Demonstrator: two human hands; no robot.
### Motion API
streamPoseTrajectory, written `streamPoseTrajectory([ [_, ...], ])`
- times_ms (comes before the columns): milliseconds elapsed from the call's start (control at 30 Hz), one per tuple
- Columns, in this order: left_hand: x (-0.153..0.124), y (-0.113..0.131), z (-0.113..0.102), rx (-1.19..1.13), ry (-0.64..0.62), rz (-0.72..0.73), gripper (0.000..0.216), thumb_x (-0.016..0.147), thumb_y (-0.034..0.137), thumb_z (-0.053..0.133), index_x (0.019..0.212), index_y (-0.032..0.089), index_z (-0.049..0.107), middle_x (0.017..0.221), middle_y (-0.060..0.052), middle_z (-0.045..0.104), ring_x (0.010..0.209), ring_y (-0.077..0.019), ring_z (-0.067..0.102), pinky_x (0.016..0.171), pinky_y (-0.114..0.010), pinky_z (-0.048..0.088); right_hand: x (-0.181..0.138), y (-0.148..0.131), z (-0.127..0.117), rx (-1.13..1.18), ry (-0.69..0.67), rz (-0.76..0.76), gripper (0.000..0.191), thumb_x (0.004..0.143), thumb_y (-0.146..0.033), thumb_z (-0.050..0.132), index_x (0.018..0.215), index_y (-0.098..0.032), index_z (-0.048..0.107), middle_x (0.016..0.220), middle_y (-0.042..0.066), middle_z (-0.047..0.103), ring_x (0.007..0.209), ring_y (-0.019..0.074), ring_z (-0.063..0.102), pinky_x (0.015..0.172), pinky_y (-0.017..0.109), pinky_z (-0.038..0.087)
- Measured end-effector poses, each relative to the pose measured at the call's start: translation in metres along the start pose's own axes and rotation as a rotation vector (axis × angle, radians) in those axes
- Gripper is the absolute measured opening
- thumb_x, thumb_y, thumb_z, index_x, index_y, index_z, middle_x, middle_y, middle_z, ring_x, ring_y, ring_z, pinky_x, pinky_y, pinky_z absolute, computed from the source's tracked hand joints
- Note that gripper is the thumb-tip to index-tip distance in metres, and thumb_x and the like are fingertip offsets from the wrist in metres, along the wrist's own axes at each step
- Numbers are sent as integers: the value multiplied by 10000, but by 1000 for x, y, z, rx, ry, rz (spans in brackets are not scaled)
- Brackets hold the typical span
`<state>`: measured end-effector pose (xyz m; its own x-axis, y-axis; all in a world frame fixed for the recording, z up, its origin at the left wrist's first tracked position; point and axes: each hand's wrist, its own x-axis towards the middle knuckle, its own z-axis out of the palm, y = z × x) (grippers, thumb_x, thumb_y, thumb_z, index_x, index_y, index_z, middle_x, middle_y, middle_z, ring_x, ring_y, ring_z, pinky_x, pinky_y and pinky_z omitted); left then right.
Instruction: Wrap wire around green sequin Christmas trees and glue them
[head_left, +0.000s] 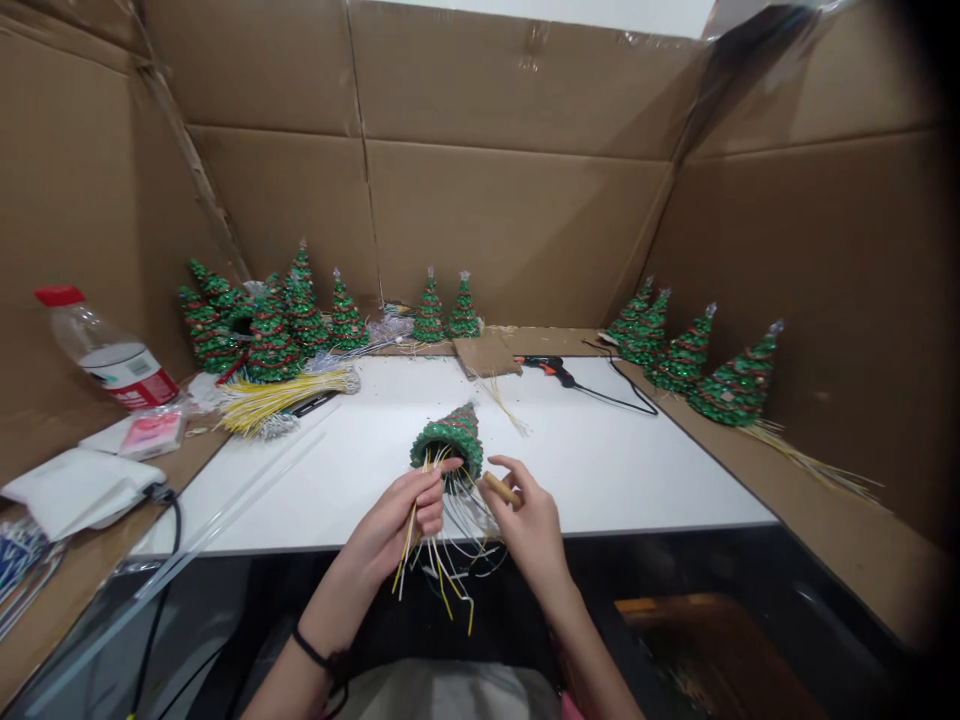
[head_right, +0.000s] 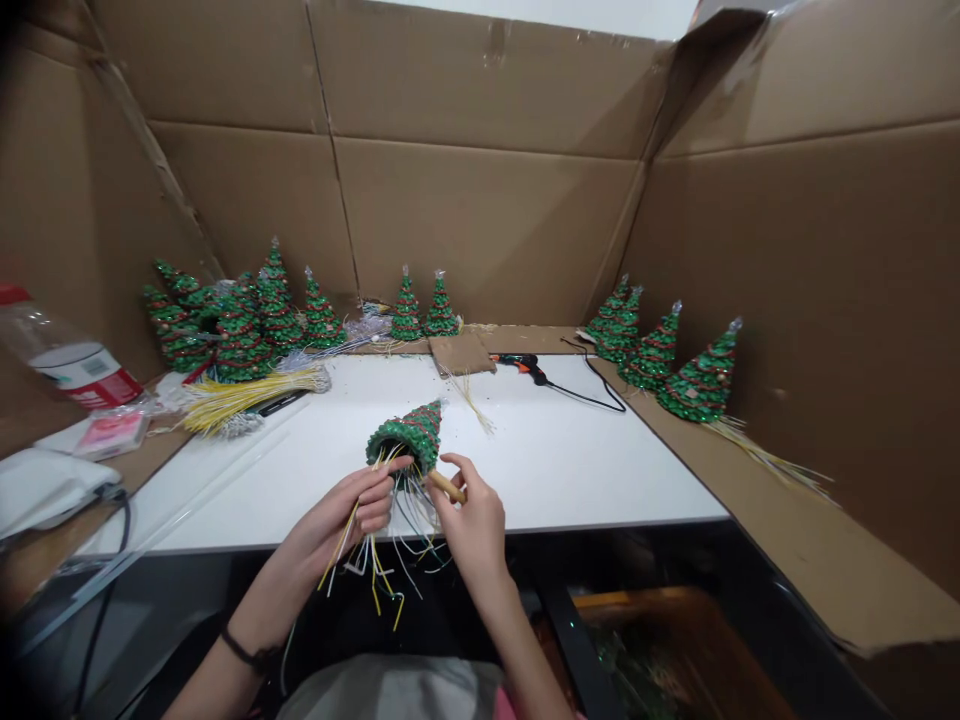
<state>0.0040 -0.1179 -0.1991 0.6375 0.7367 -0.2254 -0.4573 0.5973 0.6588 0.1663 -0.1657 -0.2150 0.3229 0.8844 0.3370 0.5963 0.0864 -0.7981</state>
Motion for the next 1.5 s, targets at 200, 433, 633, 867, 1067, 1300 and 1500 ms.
streamPoseTrajectory([
  [200,-6,9,-12,13,16,-13,213,880,182,505,1062,89,566,552,83,287,405,-16,283,389,-132,260,15,2,6,-249,11,-76,239,815,-291,542,1028,-225,628,702,3,648,624,154,590,571,230,371],
  [433,-8,-1,-20,186,7,-8,241,828,265,596,1020,122,569,567,74,331,434,-36,314,439,-171,309,53,9,-5,-304,-20,-254,270,807,-168,551,1044,-250,649,940,18,708,826,192,643,682,257,422],
  [633,2,-12,-20,107,13,25,169,797,231,625,894,128,533,634,50,378,494,-31,332,492,-166,305,70,-4,-1,-316,-37,-351,210,865,-227,509,1041,-244,622,970,15,677,838,173,625,674,246,402],
  [867,5,-16,-23,110,176,113,203,801,279,603,892,155,470,585,85,307,443,-21,247,434,-143,210,34,-6,0,-308,-81,-249,157,872,-330,489,917,-214,586,718,-5,628,659,142,582,573,220,330],
  [1067,4,-18,-15,96,238,137,313,746,278,678,770,183,381,565,100,297,436,-21,254,438,-147,239,14,-10,-3,-355,-213,-280,125,852,-219,457,749,-206,525,687,-4,588,607,133,515,542,222,293],
  [1300,4,-3,-18,82,97,-36,286,723,262,701,714,153,437,495,114,243,402,-16,201,396,-147,205,1,-10,10,-223,-309,-242,113,814,-161,409,711,-201,431,751,-2,515,638,129,496,559,223,336],
  [1500,9,10,-8,-94,38,-217,239,794,118,591,606,135,443,506,89,257,395,-7,191,386,-145,215,3,-6,10,-139,-314,-210,101,802,-156,383,715,-204,402,785,0,475,672,135,494,611,239,370],
])
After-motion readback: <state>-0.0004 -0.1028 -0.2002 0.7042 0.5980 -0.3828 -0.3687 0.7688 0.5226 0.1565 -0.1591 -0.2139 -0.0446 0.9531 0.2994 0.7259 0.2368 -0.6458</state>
